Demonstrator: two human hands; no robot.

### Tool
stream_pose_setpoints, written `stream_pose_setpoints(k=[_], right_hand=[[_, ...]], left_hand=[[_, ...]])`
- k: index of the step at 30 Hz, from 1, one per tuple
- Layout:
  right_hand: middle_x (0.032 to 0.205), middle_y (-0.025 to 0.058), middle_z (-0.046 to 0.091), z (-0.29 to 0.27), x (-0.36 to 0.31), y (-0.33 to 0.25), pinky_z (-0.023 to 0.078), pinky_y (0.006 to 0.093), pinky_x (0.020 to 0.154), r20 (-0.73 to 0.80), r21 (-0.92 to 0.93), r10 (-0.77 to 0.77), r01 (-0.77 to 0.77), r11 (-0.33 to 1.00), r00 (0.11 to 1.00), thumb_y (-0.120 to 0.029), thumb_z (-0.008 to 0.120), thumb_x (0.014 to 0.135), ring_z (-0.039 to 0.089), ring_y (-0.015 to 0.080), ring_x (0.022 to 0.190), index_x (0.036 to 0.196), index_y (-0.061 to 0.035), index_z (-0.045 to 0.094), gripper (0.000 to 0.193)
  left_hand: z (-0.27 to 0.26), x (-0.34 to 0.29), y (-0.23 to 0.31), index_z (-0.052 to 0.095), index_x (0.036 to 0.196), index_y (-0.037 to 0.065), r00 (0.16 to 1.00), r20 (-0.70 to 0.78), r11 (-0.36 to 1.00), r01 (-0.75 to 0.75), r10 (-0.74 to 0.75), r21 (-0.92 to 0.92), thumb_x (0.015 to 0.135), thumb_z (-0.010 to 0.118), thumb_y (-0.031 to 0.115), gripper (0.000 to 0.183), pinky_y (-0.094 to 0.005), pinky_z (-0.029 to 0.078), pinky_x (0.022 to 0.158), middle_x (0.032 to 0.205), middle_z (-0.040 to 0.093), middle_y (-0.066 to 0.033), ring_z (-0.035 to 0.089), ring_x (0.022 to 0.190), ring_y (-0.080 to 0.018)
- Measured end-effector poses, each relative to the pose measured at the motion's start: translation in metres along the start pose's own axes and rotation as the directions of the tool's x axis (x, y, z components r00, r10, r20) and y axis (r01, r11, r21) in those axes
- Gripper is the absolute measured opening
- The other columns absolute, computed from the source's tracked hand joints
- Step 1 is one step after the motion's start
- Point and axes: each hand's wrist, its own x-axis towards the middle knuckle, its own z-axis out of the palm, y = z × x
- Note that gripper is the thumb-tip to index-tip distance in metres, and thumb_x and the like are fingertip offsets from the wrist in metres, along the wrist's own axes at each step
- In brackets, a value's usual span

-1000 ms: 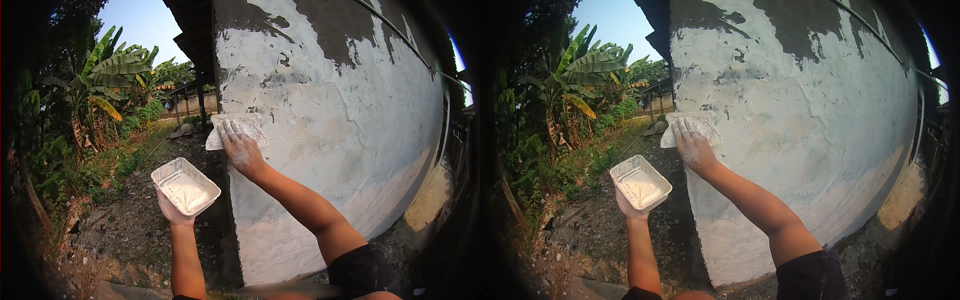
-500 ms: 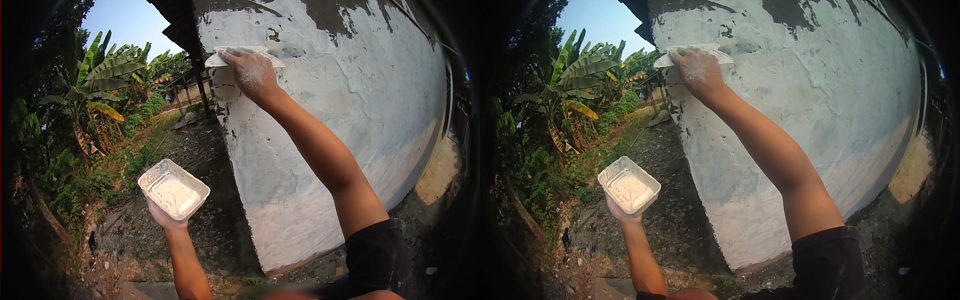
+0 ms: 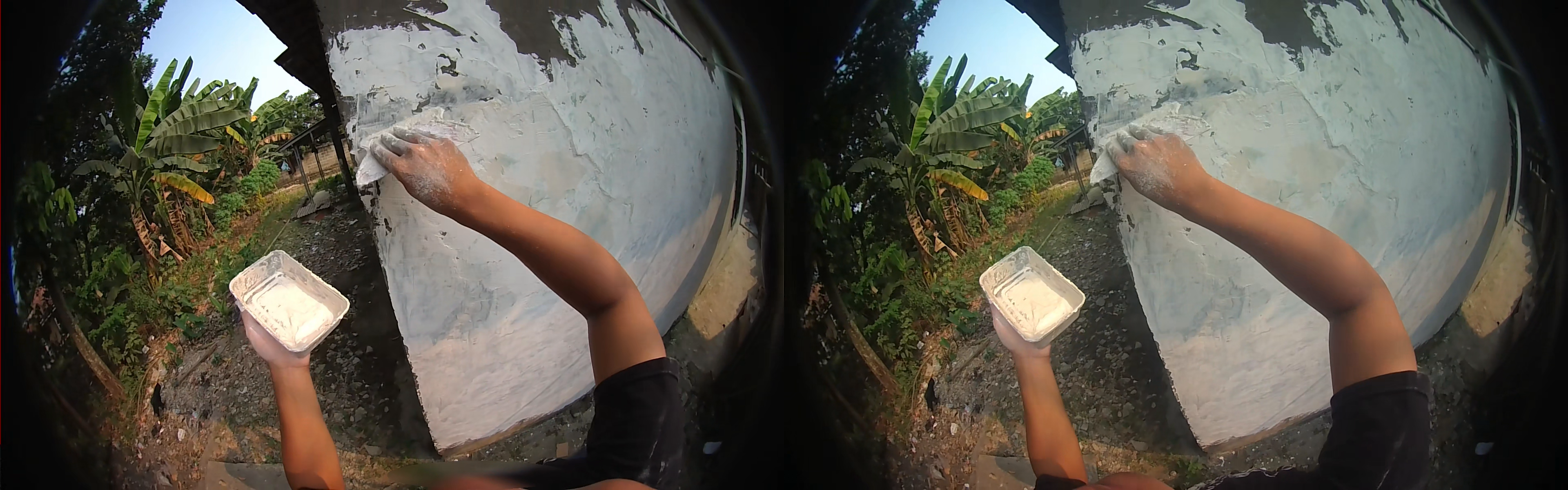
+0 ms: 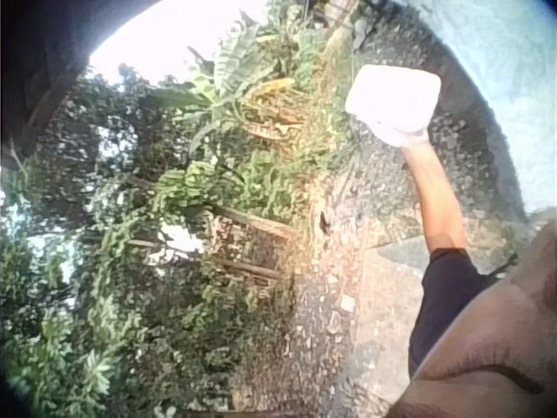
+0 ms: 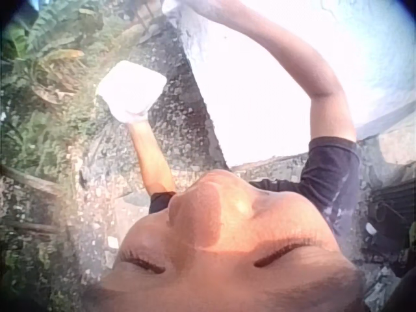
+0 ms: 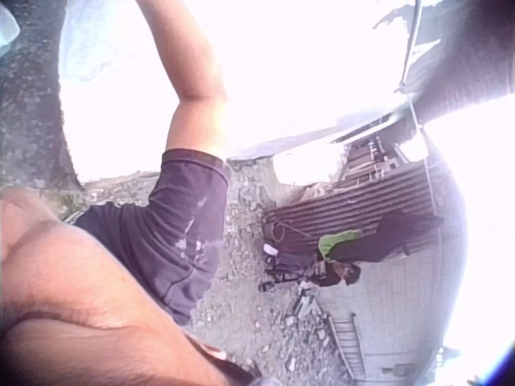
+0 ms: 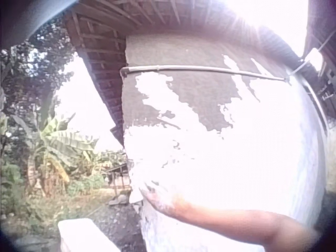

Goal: Applying and smoothing white plaster or filler onto an exterior wall using a putty knife.

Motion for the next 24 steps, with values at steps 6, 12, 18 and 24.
stream_pose_setpoints(k=[6, 12, 18, 24], right_hand=[[0.143, 0.0189, 0.053, 0.054, -0.053, -0.037, 0.037, 0.0426, 0.114, 0.098, -0.002, -0.107, 0.108, 0.994, 0.989, -0.016, 0.054, 0.090, 0.049, 0.0315, 0.135, 0.139, 0.0027, 0.049, 0.054], [0.127, 0.0154, 0.062, 0.005, -0.053, -0.044, 0.051, 0.0420, 0.097, 0.288, 0.149, -0.044, 0.001, 0.989, 0.957, -0.016, 0.055, 0.089, 0.060, 0.0315, 0.119, 0.128, -0.0029, 0.060, 0.041], [0.119, 0.0154, 0.067, -0.005, 0.003, 0.031, 0.058, 0.0416, 0.081, -0.076, -0.002, 0.225, -0.226, 0.974, 0.971, -0.012, 0.055, 0.088, 0.066, 0.0317, 0.107, 0.123, -0.0063, 0.062, 0.036], [0.132, 0.0274, 0.058, 0.054, -0.070, -0.037, 0.054, 0.0423, 0.096, -0.013, -0.082, -0.036, 0.034, 0.996, 0.999, -0.011, 0.056, 0.084, 0.060, 0.0386, 0.122, 0.131, 0.0057, 0.056, 0.050]], left_hand=[[0.008, 0.001, -0.013, 0.050, 0.139, 0.007, 0.996, 0.080, 0.994, 0.043, -0.035, -0.097, 0.104, 0.039, 0.047, 0.055, -0.0595, 0.043, 0.105, 0.140, 0.055, -0.0154, 0.055, 0.125, -0.0387], [0.009, -0.004, -0.024, 0.050, 0.140, 0.007, 1.000, 0.001, 0.996, 0.025, -0.025, -0.090, 0.105, 0.037, 0.046, 0.055, -0.0593, 0.043, 0.106, 0.141, 0.054, -0.0149, 0.055, 0.125, -0.0384], [0.011, -0.005, -0.026, 0.050, 0.140, 0.007, 1.000, 0.005, 0.999, 0.018, -0.018, -0.041, 0.105, 0.037, 0.047, 0.055, -0.0603, 0.042, 0.106, 0.143, 0.053, -0.0156, 0.054, 0.127, -0.0391], [0.000, -0.008, -0.039, 0.050, 0.141, 0.007, 0.998, 0.028, 0.987, 0.060, -0.056, -0.146, 0.104, 0.038, 0.048, 0.056, -0.0598, 0.042, 0.106, 0.142, 0.053, -0.0160, 0.054, 0.126, -0.0393]])
